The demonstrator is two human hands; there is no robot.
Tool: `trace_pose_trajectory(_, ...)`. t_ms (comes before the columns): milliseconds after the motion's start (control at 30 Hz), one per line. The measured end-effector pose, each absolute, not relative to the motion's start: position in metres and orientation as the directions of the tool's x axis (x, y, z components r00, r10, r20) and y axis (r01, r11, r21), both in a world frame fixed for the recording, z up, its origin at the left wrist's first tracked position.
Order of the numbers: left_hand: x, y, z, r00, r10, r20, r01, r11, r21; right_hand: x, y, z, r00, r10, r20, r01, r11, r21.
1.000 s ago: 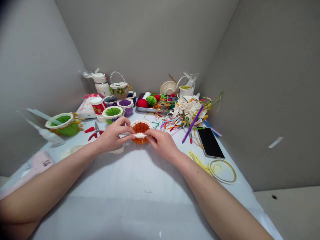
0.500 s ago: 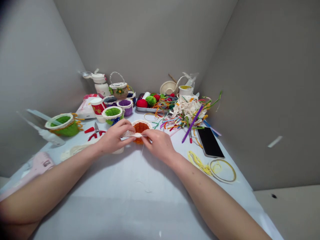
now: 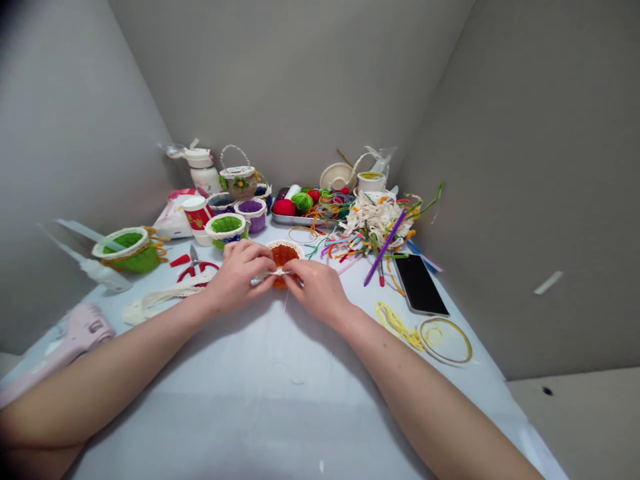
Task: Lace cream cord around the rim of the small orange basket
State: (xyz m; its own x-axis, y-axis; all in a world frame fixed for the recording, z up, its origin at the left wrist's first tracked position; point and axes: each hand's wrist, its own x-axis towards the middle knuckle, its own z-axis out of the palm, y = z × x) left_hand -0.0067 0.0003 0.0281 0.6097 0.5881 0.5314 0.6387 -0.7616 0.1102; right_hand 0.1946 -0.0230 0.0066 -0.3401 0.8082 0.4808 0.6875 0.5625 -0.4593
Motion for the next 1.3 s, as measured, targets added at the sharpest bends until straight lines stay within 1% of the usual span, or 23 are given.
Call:
trace_pose_trajectory(167, -0.006, 0.0, 0.024, 0.614, 0.612, 0.498, 0.627, -0.762, 0.163, 0.195, -0.023, 0.006, -0.339, 0.805, 0.487, 0.674, 0.569, -0.471)
trace_pose_trajectory(433, -0.003, -0.002, 0.021, 0.569, 0.641, 0.515, 0.63, -0.742, 0.229, 0.197, -0.023, 0.006, -0.303, 0.822, 0.482, 0.689, 0.538, -0.485)
trace_pose_trajectory(800, -0.002, 0.003, 0.016, 0.532, 0.654, 0.538, 0.627, -0.731, 0.269, 0.201, -0.024, 0.006, -0.295, 0.837, 0.461, 0.691, 0.52, -0.502)
trace_pose_trajectory(1033, -0.001, 0.001, 0.015, 0.503, 0.685, 0.527, 0.605, -0.714, 0.351, 0.205, -0.022, 0.006, -0.296, 0.841, 0.453, 0.672, 0.52, -0.527)
trace_pose_trajectory(1200, 0.0, 0.0, 0.014, 0.482, 0.704, 0.522, 0.597, -0.7, 0.393, 0.201, -0.031, 0.013, -0.22, 0.828, 0.516, 0.638, 0.522, -0.565)
trace_pose_trajectory(1300, -0.001, 0.001, 0.014, 0.47, 0.711, 0.524, 0.589, -0.694, 0.413, 0.197, -0.039, 0.016, -0.216, 0.803, 0.555, 0.619, 0.552, -0.558)
